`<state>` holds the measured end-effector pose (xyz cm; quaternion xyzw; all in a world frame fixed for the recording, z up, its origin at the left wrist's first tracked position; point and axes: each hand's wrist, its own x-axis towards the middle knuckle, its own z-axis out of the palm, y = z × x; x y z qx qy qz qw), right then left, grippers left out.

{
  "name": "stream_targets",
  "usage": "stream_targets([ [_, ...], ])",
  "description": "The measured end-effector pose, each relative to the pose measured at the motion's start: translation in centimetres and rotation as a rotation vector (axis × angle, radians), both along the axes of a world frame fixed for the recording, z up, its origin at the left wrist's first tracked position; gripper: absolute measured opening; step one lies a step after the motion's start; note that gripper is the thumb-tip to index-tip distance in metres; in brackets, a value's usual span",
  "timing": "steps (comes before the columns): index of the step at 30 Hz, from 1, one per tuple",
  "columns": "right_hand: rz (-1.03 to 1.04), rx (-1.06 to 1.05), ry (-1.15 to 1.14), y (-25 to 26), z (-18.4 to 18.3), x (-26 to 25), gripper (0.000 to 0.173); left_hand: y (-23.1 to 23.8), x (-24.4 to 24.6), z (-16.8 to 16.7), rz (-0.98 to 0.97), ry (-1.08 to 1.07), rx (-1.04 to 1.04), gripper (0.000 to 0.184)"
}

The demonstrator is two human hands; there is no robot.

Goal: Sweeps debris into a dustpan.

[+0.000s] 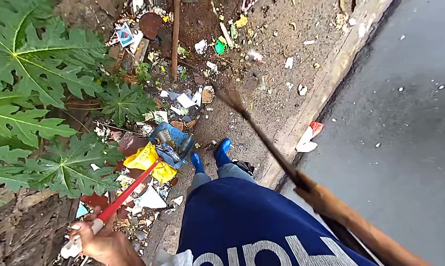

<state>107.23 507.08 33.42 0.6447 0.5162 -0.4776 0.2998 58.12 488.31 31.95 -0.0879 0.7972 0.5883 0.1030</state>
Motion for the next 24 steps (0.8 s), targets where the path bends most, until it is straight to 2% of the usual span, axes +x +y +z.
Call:
stream_targets([
  [2, 0.024, -0.115, 0.053, -0.4, -0.9, -0.3, 0.066, 0.9, 0.0, 0.0, -0.013, 0.004, 0.004, 0.020],
  [4, 0.145, -0.148, 0.066, 2.9, -3.5, 0.0, 0.058, 1.7, 0.3, 0.0, -0.020, 0.001, 0.014, 0.021],
  [6, 0.215, -0.057, 0.017, 9.2, -6.3, 1.0, 0.051, 2.8, 0.5, 0.4, -0.032, 0.000, 0.023, 0.022],
  [9, 0.144, 0.141, -0.063, 16.4, -8.2, 2.8, 0.047, 3.0, 0.3, 0.6, -0.069, 0.003, 0.020, 0.025],
  [11, 0.056, 0.215, -0.034, 16.9, -7.6, 2.6, 0.052, 3.7, 0.5, 0.8, -0.084, 0.016, 0.014, 0.026],
  [14, -0.040, 0.149, 0.083, 13.7, -5.1, 1.4, 0.065, 5.6, 1.6, 1.3, -0.096, 0.021, -0.011, 0.026],
  [17, -0.035, 0.050, 0.232, 13.7, -6.2, 0.6, 0.059, 8.0, 3.4, 2.0, -0.091, 0.035, -0.015, 0.024],
  [19, 0.084, 0.041, 0.236, 18.0, -8.9, 0.7, 0.051, 9.7, 4.9, 2.8, -0.065, 0.038, -0.019, 0.023],
  [22, 0.144, 0.256, 0.146, 27.0, -15.0, 3.8, 0.042, 11.2, 6.2, 4.1, -0.041, 0.067, -0.007, 0.025],
  [24, 0.114, 0.346, 0.092, 29.9, -15.2, 5.3, 0.043, 11.7, 6.7, 4.6, -0.045, 0.086, 0.002, 0.026],
])
